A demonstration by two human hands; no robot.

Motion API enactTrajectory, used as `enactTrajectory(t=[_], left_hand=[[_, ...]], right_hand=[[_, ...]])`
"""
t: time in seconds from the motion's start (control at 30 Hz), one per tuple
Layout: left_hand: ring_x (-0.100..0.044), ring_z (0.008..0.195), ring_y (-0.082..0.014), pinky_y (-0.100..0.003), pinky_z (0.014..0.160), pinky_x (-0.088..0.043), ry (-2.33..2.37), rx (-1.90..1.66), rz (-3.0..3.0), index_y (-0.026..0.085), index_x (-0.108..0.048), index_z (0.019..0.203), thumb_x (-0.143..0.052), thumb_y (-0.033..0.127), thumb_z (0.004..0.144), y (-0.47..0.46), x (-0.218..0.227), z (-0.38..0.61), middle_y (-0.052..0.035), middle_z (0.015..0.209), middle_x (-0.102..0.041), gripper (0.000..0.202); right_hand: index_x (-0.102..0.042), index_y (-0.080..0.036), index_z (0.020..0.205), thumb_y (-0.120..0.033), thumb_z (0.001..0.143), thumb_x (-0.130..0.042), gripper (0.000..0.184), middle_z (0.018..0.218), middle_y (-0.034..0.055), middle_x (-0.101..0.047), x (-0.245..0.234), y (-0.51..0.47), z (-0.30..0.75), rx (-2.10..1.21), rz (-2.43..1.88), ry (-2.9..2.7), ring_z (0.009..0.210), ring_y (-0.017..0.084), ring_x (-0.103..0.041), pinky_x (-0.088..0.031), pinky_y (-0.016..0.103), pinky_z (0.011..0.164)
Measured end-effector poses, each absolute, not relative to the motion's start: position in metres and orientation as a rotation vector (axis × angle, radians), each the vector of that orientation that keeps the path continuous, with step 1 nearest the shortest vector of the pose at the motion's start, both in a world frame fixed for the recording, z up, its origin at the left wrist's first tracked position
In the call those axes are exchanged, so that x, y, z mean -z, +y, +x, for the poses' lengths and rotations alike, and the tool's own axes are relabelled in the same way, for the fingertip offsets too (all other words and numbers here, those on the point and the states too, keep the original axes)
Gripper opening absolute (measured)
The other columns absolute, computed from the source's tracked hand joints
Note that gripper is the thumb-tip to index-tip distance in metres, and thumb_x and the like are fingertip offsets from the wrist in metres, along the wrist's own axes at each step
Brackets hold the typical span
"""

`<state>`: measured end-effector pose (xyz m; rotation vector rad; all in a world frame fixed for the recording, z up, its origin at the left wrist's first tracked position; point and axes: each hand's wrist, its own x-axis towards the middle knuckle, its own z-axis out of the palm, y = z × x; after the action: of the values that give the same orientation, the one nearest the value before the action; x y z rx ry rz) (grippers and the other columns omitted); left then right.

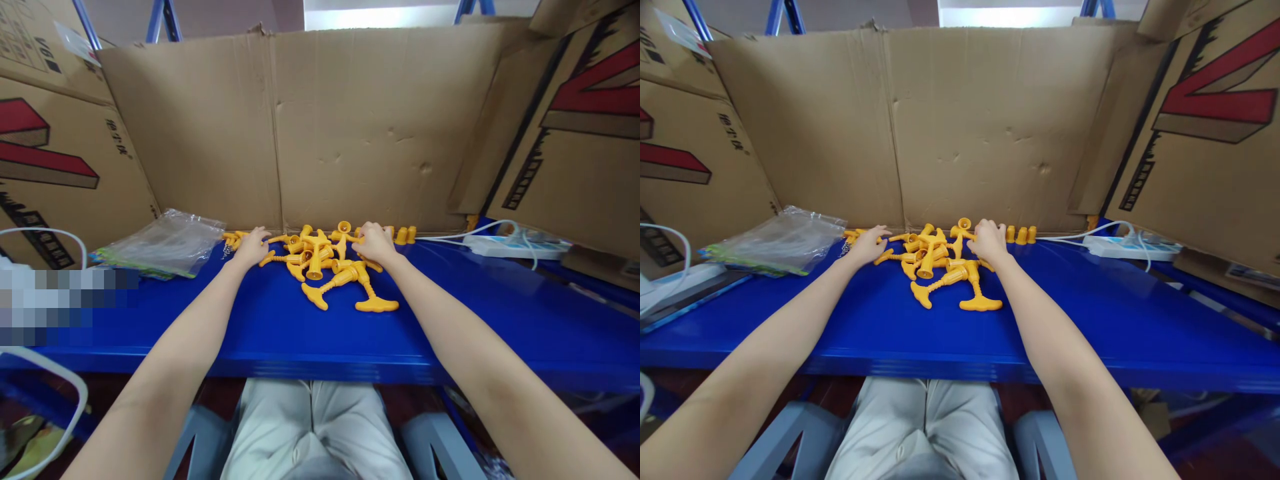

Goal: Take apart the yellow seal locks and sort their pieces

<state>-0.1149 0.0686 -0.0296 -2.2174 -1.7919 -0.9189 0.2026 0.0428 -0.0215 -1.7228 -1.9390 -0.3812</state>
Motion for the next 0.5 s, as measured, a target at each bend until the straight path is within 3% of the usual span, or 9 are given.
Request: enactTrajectory(t=[0.13,0.33,0.5], left_hand=[[-0.050,0.126,-0.0208,-0.035,0.110,-0.034,-1.564,0.971,-2.373,0.014,-0.067,0.109,-0.042,0.017,0.083,0.060,0.026,-0.095,-0.0111,0.127,-0.061,0.036],[-0.047,0.128,-0.0215,-0.035,0.109,-0.033,-1.330,1.112,-2.551,0.012,-0.055,0.126,-0.043,0.034,0.089,0.034,0.019,-0.066,-0.0108,0.133,-0.057,0.045],[-0.049,0.126,-0.0218,-0.034,0.106,-0.035,-1.266,1.328,-2.687,0.015,-0.055,0.124,-0.037,0.042,0.092,0.021,0.017,-0.041,-0.0111,0.129,-0.059,0.046]], right_hand=[[-0.066,-0.015,0.084,-0.024,0.078,-0.052,0.018,0.100,0.0131,-0.063,0.015,0.038,0.199,0.526,-1.552,-1.796,0.101,0.029,-0.050,-0.031,0.044,0.089],[-0.069,-0.020,0.091,-0.032,0.085,-0.053,0.022,0.112,0.0112,-0.060,0.011,0.034,0.179,0.447,-1.235,-1.775,0.112,0.029,-0.044,-0.027,0.047,0.094],[-0.071,-0.024,0.097,-0.037,0.087,-0.054,0.024,0.116,0.0089,-0.060,0.016,0.026,0.148,0.313,-1.047,-2.046,0.115,0.027,-0.046,-0.031,0.046,0.094]])
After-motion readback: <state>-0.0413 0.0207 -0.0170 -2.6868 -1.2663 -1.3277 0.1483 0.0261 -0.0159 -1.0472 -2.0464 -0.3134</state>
